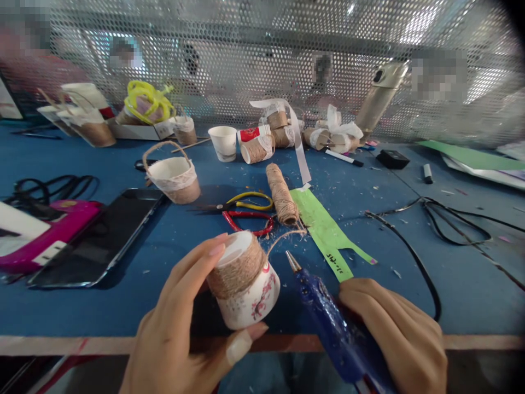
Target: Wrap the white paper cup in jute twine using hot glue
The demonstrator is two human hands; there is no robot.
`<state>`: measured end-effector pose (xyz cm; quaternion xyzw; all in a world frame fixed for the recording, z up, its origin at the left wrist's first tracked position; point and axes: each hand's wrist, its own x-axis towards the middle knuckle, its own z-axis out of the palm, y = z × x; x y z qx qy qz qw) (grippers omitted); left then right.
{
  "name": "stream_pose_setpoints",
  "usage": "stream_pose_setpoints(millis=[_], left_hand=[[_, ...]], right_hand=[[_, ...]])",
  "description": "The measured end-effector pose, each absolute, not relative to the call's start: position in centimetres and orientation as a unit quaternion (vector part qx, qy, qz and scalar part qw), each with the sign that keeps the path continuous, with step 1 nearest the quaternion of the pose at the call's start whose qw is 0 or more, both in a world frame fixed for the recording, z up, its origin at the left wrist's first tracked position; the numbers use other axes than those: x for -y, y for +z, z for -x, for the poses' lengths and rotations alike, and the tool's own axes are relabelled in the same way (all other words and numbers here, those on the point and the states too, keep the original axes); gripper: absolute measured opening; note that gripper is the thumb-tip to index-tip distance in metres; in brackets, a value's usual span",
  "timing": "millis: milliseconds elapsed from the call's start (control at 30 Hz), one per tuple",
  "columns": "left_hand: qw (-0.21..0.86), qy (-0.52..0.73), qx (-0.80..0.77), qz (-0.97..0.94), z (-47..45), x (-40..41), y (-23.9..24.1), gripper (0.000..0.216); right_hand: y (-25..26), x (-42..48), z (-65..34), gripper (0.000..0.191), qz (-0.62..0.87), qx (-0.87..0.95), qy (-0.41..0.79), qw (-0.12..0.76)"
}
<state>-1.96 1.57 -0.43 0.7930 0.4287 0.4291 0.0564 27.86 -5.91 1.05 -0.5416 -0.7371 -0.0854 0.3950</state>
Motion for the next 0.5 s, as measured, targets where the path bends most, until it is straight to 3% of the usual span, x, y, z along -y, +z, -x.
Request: stream_pose_setpoints(millis=[167,333,500], left_hand=[[0.061,0.43,-0.438,-0.787,2.16,-1.34,-0.82,0.09],[0.059,0.428,-0.431,-0.792,2.05,-1.53,-0.79,0.092],[0.05,0.427,-0.436,-0.791,2.15,-1.67,-0.93,0.089]], right_hand=[[1.39,5.83,-28.67,0.019,0.513,0.772,-0.094,0.364],[1.38,5.8,-28.52,0.033,0.532,0.751,-0.087,0.381],[1.49,5.59,-28.32,0.026,0.522,0.759,-0.095,0.378]])
